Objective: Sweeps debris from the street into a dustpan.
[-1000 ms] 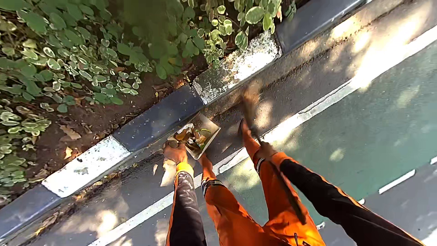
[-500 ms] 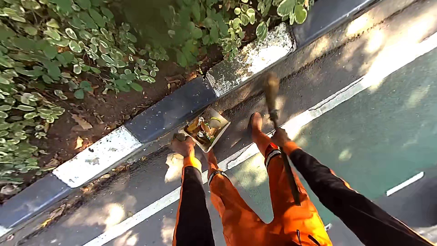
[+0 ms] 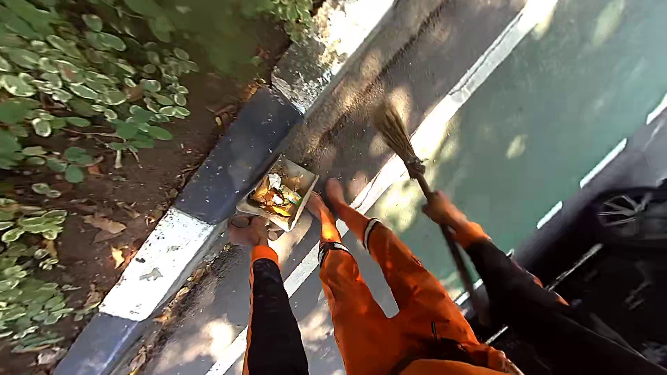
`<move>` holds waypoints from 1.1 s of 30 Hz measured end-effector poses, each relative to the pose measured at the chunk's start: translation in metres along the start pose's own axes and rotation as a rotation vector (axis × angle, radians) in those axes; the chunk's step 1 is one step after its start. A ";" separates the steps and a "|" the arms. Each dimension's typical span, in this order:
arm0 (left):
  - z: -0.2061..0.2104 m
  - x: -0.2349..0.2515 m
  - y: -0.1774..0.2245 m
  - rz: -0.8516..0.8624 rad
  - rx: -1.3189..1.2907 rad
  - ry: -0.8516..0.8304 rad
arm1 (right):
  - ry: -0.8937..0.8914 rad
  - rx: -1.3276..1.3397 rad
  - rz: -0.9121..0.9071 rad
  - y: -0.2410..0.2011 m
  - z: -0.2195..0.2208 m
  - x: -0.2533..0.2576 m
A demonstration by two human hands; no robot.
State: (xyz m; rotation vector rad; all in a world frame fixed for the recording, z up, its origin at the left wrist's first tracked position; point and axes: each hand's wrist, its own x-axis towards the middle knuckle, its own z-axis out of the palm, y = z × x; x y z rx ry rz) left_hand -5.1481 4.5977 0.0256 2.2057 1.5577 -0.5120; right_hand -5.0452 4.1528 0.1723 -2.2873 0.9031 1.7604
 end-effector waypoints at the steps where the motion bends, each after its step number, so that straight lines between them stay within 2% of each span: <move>1: 0.000 0.000 0.004 0.000 0.039 -0.001 | -0.014 0.004 0.008 -0.013 0.021 0.020; 2: 0.002 0.001 0.006 0.002 0.063 0.006 | -0.050 0.006 0.001 -0.023 0.042 0.033; 4: 0.008 0.009 0.015 0.007 0.069 0.024 | -0.155 0.004 -0.069 -0.036 0.061 0.027; 5: 0.010 0.008 0.017 0.015 0.068 0.027 | -0.221 0.026 -0.102 -0.022 0.063 0.011; 8: 0.008 0.004 0.012 0.037 0.106 0.013 | -0.468 0.367 -0.052 0.081 0.071 -0.062; 9: 0.010 0.005 0.019 0.033 0.086 0.012 | -0.472 0.450 0.014 0.111 0.070 -0.076; 11: 0.006 -0.002 0.015 0.020 0.099 0.006 | -0.366 0.475 0.222 0.173 0.091 -0.093; 13: 0.007 -0.002 0.019 0.027 0.096 0.022 | -0.194 0.278 0.366 0.213 0.119 -0.057; 15: 0.005 -0.003 0.018 0.041 0.111 0.029 | -0.163 0.211 0.472 0.224 0.149 0.001; 17: 0.007 -0.003 0.016 0.073 0.094 0.044 | -0.185 0.274 0.407 0.204 0.168 0.054; 19: 0.008 0.000 0.021 0.087 0.063 0.059 | -0.238 0.324 0.223 0.146 0.159 0.064; 20: 0.008 0.000 0.019 0.080 0.073 0.062 | -0.274 0.335 0.177 0.124 0.154 0.048; 22: 0.009 -0.001 0.011 0.071 0.112 0.073 | -0.359 0.335 0.167 0.111 0.131 -0.007; 24: 0.009 0.000 0.016 0.067 0.083 0.071 | -0.432 0.527 0.081 0.129 0.096 -0.056; 26: 0.007 -0.004 0.018 0.049 0.073 0.050 | -0.487 0.757 0.038 0.144 0.058 -0.084; 28: 0.006 -0.007 0.019 0.054 0.079 0.051 | -0.368 0.736 0.050 0.147 0.027 -0.082; 30: 0.009 -0.007 0.022 0.049 0.080 0.053 | -0.120 0.521 0.089 0.134 0.008 -0.044; 31: 0.010 -0.006 0.021 0.042 0.082 0.058 | -0.014 0.372 0.119 0.118 0.004 -0.016; 33: 0.010 -0.004 0.019 0.030 0.083 0.065 | 0.068 0.182 0.142 0.067 0.009 0.039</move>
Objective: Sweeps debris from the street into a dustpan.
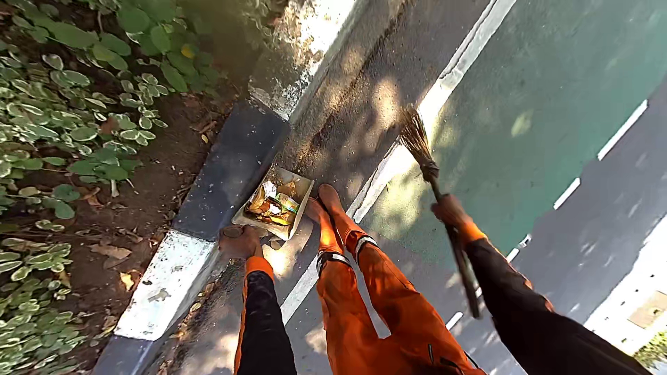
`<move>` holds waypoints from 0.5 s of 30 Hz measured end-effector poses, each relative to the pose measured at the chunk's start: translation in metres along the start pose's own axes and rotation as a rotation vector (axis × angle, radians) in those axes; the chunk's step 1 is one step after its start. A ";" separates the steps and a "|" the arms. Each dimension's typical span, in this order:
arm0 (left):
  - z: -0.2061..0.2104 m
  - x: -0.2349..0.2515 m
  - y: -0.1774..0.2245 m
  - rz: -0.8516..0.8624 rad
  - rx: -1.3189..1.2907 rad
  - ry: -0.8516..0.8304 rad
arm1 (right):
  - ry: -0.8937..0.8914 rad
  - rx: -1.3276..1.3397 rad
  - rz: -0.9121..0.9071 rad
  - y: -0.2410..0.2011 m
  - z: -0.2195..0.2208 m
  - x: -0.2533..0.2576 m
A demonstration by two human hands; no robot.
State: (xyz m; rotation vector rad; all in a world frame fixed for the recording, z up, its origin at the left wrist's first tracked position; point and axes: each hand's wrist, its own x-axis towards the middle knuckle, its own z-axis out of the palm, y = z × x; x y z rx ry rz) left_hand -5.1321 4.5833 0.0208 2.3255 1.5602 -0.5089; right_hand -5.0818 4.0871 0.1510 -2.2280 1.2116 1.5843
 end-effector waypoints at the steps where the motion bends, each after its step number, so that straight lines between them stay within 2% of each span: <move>1: 0.002 -0.001 -0.001 -0.005 -0.002 0.006 | 0.008 -0.043 -0.035 -0.026 0.014 0.020; 3: 0.003 -0.002 -0.002 -0.007 -0.007 0.007 | -0.046 -0.118 -0.161 -0.060 0.039 0.029; 5: 0.004 -0.001 0.006 -0.008 -0.033 0.008 | -0.180 -0.145 -0.277 -0.075 0.026 -0.006; 7: -0.002 -0.007 -0.002 -0.010 0.014 -0.014 | -0.440 0.094 -0.274 -0.019 0.020 -0.060; 9: -0.001 -0.002 0.007 -0.016 0.019 -0.021 | -0.569 0.270 -0.183 0.028 0.006 -0.093; 10: -0.001 -0.002 0.006 -0.012 0.025 -0.018 | -0.559 0.300 -0.104 0.056 0.005 -0.106; 12: 0.000 -0.004 0.008 -0.007 0.036 -0.016 | -0.391 0.181 0.040 0.105 0.010 -0.107; 13: 0.001 -0.003 0.012 -0.007 0.038 -0.020 | -0.285 0.034 0.109 0.122 0.017 -0.095; 15: 0.002 -0.001 0.016 -0.009 0.041 -0.033 | -0.189 -0.197 0.253 0.137 0.040 -0.054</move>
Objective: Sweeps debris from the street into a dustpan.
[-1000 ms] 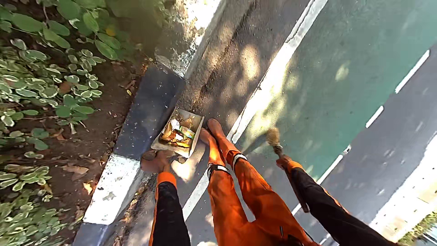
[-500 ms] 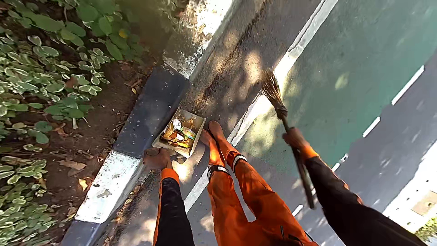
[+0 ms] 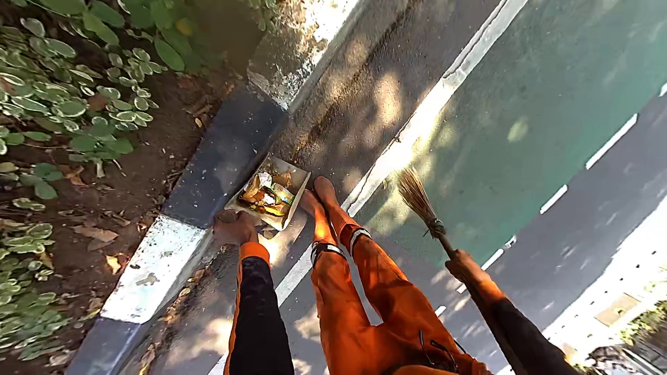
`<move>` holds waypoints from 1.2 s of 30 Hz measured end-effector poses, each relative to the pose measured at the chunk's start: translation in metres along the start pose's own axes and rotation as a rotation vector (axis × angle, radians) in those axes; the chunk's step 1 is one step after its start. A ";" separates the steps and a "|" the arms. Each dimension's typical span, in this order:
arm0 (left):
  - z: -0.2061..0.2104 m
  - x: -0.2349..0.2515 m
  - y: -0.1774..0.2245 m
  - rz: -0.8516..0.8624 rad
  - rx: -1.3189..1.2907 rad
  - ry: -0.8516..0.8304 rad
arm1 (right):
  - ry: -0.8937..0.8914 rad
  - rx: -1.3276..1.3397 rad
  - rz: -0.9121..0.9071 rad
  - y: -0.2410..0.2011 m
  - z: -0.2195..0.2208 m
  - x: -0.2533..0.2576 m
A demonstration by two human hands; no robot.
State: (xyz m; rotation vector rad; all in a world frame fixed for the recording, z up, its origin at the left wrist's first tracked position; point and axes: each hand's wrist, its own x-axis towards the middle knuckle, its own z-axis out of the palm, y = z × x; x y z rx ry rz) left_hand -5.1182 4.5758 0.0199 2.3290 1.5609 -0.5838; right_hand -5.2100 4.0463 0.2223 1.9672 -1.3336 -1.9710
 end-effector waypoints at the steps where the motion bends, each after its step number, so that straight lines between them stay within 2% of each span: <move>1: 0.000 0.000 0.000 0.005 -0.004 -0.005 | 0.016 -0.042 0.023 -0.006 0.009 0.027; 3: -0.001 -0.001 0.001 0.027 -0.010 -0.003 | 0.006 -0.102 -0.028 -0.024 0.023 0.066; 5: 0.000 0.003 0.009 0.030 -0.029 0.006 | -0.036 -0.118 -0.120 -0.049 0.022 0.058; 7: -0.001 0.001 0.004 -0.002 0.000 -0.016 | -0.101 -0.048 -0.182 -0.023 0.024 0.017; 9: 0.001 0.002 0.009 -0.018 -0.002 0.007 | -0.147 0.162 -0.217 0.014 0.016 -0.014; 11: 0.000 -0.006 0.011 -0.020 -0.004 0.010 | -0.188 0.334 -0.116 0.045 0.012 -0.028; 12: -0.002 -0.010 0.014 -0.017 0.000 0.009 | -0.173 0.337 -0.079 0.047 0.012 -0.024; 14: -0.004 -0.015 0.022 -0.023 0.002 -0.012 | -0.130 0.235 -0.085 0.015 0.014 -0.009; 16: 0.000 -0.018 0.022 -0.009 -0.008 -0.014 | -0.164 0.132 -0.203 -0.054 0.025 -0.001; 19: 0.004 -0.023 0.021 0.009 -0.065 -0.004 | -0.280 0.010 -0.388 -0.151 0.035 -0.036; 20: 0.004 -0.020 0.025 0.014 -0.085 0.010 | -0.307 -0.003 -0.450 -0.164 0.028 -0.049; 23: 0.000 -0.025 0.016 0.004 -0.043 -0.023 | -0.412 0.078 -0.481 -0.117 -0.004 -0.076; 25: -0.003 -0.018 0.024 0.003 -0.070 -0.026 | -0.355 0.129 -0.481 -0.095 -0.049 -0.076; 27: -0.004 -0.020 0.014 -0.011 -0.074 -0.055 | -0.129 0.084 -0.451 -0.096 -0.083 -0.068; 29: -0.006 -0.016 0.016 -0.033 -0.098 -0.070 | 0.188 -0.077 -0.441 -0.145 -0.107 -0.045; 30: -0.006 -0.015 0.016 -0.042 -0.095 -0.069 | 0.291 -0.149 -0.439 -0.177 -0.110 -0.033; 32: -0.006 -0.011 0.012 -0.088 -0.109 -0.094 | 0.383 -0.245 -0.474 -0.244 -0.091 -0.013; 33: -0.006 -0.009 0.005 -0.111 -0.118 -0.104 | 0.377 -0.298 -0.503 -0.273 -0.064 -0.010; 35: -0.003 0.000 -0.018 -0.094 -0.162 -0.064 | 0.282 -0.437 -0.588 -0.319 0.013 -0.031; 36: -0.001 0.001 -0.037 -0.050 -0.193 -0.034 | 0.201 -0.490 -0.627 -0.327 0.055 -0.051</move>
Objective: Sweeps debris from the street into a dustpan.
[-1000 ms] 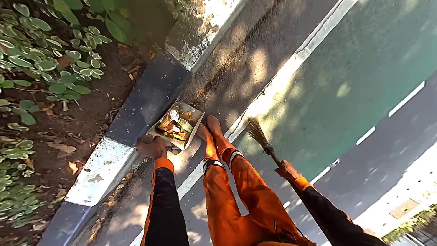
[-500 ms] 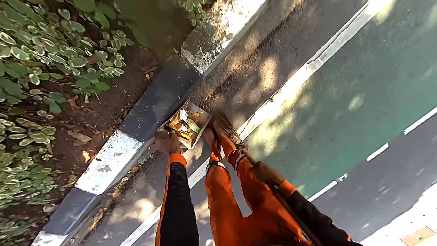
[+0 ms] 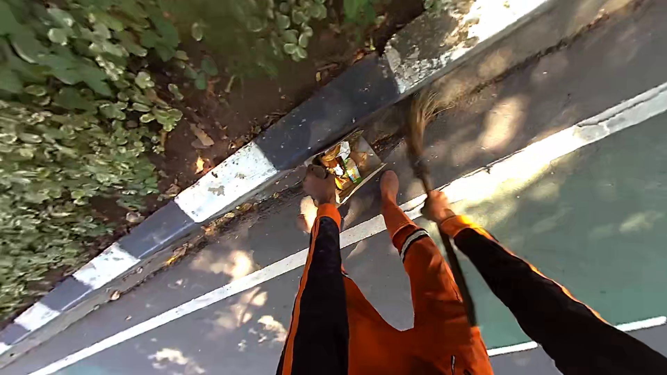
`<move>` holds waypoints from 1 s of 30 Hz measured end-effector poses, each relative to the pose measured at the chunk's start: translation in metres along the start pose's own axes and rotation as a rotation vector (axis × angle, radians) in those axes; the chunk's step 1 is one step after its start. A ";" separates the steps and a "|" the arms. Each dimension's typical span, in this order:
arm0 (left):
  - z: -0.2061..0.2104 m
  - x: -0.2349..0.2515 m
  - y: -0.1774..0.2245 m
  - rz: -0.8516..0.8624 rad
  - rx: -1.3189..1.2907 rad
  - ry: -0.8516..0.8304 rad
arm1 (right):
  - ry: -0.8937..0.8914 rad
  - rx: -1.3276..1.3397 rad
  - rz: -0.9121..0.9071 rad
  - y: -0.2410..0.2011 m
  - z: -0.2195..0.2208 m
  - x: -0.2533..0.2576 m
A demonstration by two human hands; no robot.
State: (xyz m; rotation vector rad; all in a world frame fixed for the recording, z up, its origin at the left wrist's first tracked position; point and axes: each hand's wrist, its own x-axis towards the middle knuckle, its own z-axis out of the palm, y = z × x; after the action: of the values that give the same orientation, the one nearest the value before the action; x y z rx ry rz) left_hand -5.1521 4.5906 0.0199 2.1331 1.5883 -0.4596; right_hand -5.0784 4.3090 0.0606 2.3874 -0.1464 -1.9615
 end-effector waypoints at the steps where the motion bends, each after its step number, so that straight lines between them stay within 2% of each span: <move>1: -0.002 -0.002 -0.025 0.050 -0.045 0.004 | -0.062 0.005 -0.057 -0.027 0.028 -0.018; 3: -0.006 0.002 -0.082 0.096 -0.115 -0.056 | -0.117 0.007 -0.147 -0.049 0.065 -0.051; 4: -0.013 0.004 -0.106 0.081 -0.138 -0.071 | -0.145 0.019 -0.168 -0.042 0.077 -0.068; 7: -0.042 0.013 -0.161 0.049 -0.256 0.002 | -0.275 0.157 -0.136 0.009 0.064 -0.128; 9: -0.059 0.022 -0.207 0.036 -0.273 0.030 | -0.332 0.371 0.014 0.045 0.052 -0.160; 10: -0.068 0.026 -0.229 0.039 -0.254 0.052 | -0.266 0.389 0.088 0.054 0.046 -0.167; 12: -0.092 0.039 -0.255 0.029 -0.162 0.095 | -0.003 0.261 0.154 0.044 0.041 -0.148; 14: -0.111 0.055 -0.274 0.007 -0.109 0.099 | 0.171 0.101 0.180 -0.010 0.044 -0.109; 15: -0.118 0.062 -0.283 -0.014 -0.097 0.086 | 0.176 0.044 0.158 -0.045 0.057 -0.087; 16: -0.125 0.069 -0.291 -0.037 -0.091 0.064 | 0.201 -0.021 0.095 -0.079 0.087 -0.068; 17: -0.129 0.077 -0.297 -0.053 -0.091 0.037 | 0.363 -0.083 -0.013 -0.110 0.139 -0.053; 18: -0.130 0.087 -0.300 -0.065 -0.096 0.013 | 0.699 -0.120 -0.173 -0.136 0.206 -0.030; 19: -0.131 0.096 -0.304 -0.081 -0.109 -0.001 | 0.289 -0.126 -0.155 -0.179 0.213 -0.050; 20: -0.131 0.105 -0.308 -0.106 -0.109 -0.022 | -0.003 -0.118 -0.117 -0.211 0.223 -0.068; 21: -0.133 0.112 -0.313 -0.128 -0.094 -0.041 | -0.139 -0.099 -0.099 -0.226 0.236 -0.089; 23: -0.141 0.126 -0.328 -0.132 -0.072 -0.075 | -0.222 -0.053 -0.076 -0.215 0.249 -0.136; 26: -0.156 0.137 -0.360 -0.091 -0.079 -0.083 | -0.409 0.229 0.051 -0.159 0.231 -0.203; 28: -0.164 0.135 -0.387 -0.050 -0.115 -0.061 | -0.329 0.358 0.122 -0.123 0.218 -0.233; 30: -0.171 0.137 -0.402 0.004 -0.166 -0.007 | -0.103 0.290 0.184 -0.107 0.196 -0.222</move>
State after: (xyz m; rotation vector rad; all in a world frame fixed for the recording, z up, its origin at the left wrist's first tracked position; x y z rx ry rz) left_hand -5.4981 4.8909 0.0360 2.0074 1.5611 -0.3220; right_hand -5.3086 4.4427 0.2289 2.3275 -0.6730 -2.0979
